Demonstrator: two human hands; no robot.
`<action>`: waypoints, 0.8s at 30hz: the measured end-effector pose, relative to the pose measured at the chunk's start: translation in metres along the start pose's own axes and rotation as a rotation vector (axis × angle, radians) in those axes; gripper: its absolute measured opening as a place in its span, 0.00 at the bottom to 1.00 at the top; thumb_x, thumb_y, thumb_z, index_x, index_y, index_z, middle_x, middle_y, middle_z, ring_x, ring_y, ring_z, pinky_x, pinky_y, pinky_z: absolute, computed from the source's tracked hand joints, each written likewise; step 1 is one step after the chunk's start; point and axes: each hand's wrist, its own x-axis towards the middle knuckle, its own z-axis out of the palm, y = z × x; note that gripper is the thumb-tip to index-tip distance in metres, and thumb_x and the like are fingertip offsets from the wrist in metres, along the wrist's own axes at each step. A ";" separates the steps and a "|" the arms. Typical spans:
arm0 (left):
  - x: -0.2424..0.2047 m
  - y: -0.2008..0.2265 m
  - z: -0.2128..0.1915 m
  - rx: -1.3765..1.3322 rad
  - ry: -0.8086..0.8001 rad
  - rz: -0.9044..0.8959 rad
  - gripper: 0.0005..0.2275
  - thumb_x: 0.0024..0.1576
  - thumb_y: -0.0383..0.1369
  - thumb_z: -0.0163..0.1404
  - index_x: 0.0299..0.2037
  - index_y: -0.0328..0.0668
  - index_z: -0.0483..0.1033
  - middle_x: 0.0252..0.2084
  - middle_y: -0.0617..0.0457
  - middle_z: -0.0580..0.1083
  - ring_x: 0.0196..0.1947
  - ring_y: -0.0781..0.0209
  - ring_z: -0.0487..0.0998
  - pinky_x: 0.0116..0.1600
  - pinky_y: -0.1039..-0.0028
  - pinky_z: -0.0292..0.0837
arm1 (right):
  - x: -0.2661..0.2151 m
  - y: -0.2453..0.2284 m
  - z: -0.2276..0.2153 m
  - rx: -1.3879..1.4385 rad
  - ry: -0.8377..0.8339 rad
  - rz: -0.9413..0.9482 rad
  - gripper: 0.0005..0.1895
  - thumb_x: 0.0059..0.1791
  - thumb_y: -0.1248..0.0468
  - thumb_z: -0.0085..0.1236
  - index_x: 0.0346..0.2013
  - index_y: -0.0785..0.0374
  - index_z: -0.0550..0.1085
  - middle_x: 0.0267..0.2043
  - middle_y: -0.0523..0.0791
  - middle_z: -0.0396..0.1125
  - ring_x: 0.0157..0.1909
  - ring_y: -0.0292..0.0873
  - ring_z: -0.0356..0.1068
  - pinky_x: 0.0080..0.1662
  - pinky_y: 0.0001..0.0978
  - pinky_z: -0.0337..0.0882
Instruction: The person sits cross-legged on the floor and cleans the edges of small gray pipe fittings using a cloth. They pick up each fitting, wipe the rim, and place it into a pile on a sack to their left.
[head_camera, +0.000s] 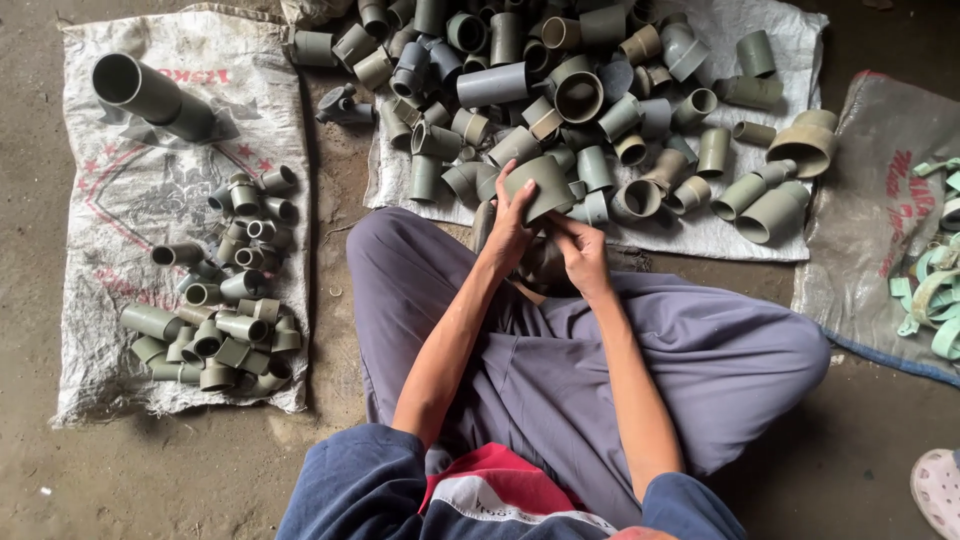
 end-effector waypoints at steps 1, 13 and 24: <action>0.003 -0.004 -0.004 -0.060 0.017 -0.014 0.37 0.55 0.48 0.61 0.73 0.68 0.52 0.69 0.32 0.41 0.68 0.37 0.53 0.68 0.37 0.54 | 0.003 0.005 -0.003 -0.119 0.077 -0.070 0.14 0.56 0.71 0.47 0.51 0.63 0.79 0.45 0.53 0.76 0.54 0.43 0.72 0.56 0.41 0.71; 0.027 -0.042 -0.024 -0.003 0.011 -0.010 0.38 0.57 0.45 0.61 0.72 0.65 0.47 0.61 0.43 0.52 0.61 0.46 0.62 0.62 0.32 0.59 | -0.018 0.119 0.004 -0.659 0.031 -0.345 0.18 0.48 0.80 0.45 0.50 0.71 0.76 0.38 0.59 0.72 0.44 0.63 0.74 0.45 0.47 0.76; 0.030 -0.042 -0.036 0.116 -0.128 0.023 0.33 0.61 0.50 0.55 0.72 0.63 0.48 0.58 0.41 0.49 0.63 0.45 0.57 0.66 0.40 0.59 | -0.020 0.004 0.011 0.362 -0.006 0.139 0.15 0.54 0.71 0.52 0.55 0.65 0.77 0.50 0.49 0.75 0.55 0.37 0.70 0.57 0.37 0.70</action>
